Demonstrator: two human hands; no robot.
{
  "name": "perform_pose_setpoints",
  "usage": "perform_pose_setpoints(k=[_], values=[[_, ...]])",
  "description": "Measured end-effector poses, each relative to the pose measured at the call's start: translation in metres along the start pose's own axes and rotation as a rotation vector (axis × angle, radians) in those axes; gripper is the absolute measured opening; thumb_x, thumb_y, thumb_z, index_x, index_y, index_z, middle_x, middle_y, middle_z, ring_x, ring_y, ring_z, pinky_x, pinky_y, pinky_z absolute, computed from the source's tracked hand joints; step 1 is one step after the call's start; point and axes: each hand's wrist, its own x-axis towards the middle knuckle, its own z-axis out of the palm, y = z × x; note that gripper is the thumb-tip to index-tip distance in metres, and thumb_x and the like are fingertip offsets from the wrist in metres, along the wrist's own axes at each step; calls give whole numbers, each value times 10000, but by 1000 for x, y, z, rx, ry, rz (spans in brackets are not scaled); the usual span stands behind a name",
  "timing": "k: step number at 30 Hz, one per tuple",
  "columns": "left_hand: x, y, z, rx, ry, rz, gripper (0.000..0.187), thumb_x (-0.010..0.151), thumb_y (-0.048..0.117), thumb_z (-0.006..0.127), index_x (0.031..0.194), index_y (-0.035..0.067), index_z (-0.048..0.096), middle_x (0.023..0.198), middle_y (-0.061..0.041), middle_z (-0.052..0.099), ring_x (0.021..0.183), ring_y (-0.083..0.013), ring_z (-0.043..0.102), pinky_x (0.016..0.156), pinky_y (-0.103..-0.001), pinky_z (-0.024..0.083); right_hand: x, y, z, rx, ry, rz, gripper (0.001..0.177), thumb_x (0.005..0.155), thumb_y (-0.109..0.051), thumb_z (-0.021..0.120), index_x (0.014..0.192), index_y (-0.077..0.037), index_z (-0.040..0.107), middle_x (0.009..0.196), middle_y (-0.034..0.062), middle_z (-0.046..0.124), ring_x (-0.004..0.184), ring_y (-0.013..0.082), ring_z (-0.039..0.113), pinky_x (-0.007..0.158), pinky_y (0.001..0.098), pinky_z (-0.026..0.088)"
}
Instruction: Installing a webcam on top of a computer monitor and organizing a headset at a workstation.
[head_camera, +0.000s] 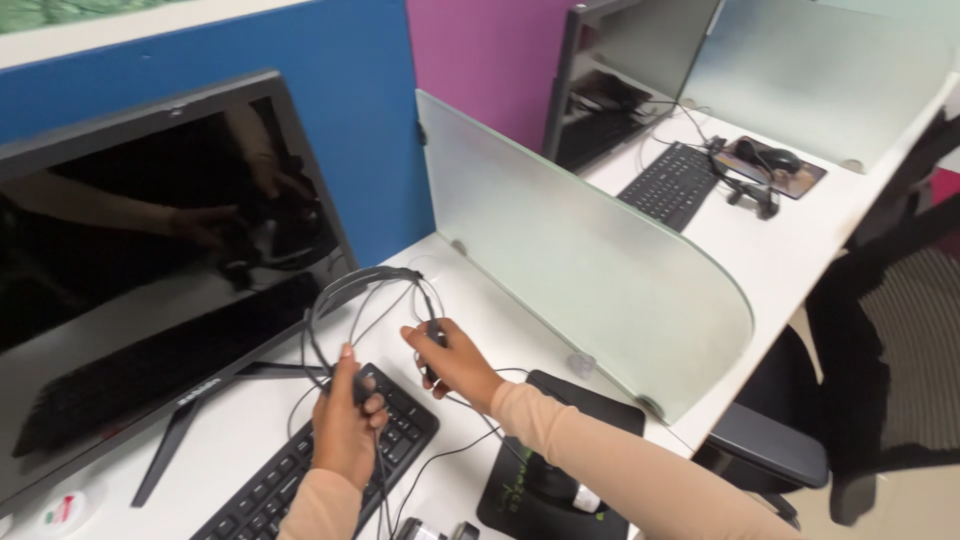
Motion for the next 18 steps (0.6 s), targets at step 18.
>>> perform_pose_setpoints(k=[18], values=[[-16, 4, 31, 217, -74, 139, 600, 850, 268, 740, 1348, 135, 432, 1125, -72, 593, 827, -169, 589, 697, -322, 475, 31, 14, -40, 21, -21, -123, 483, 920, -216, 630, 1363, -94, 480, 1014, 59, 667, 883, 151, 699, 622, 274, 600]])
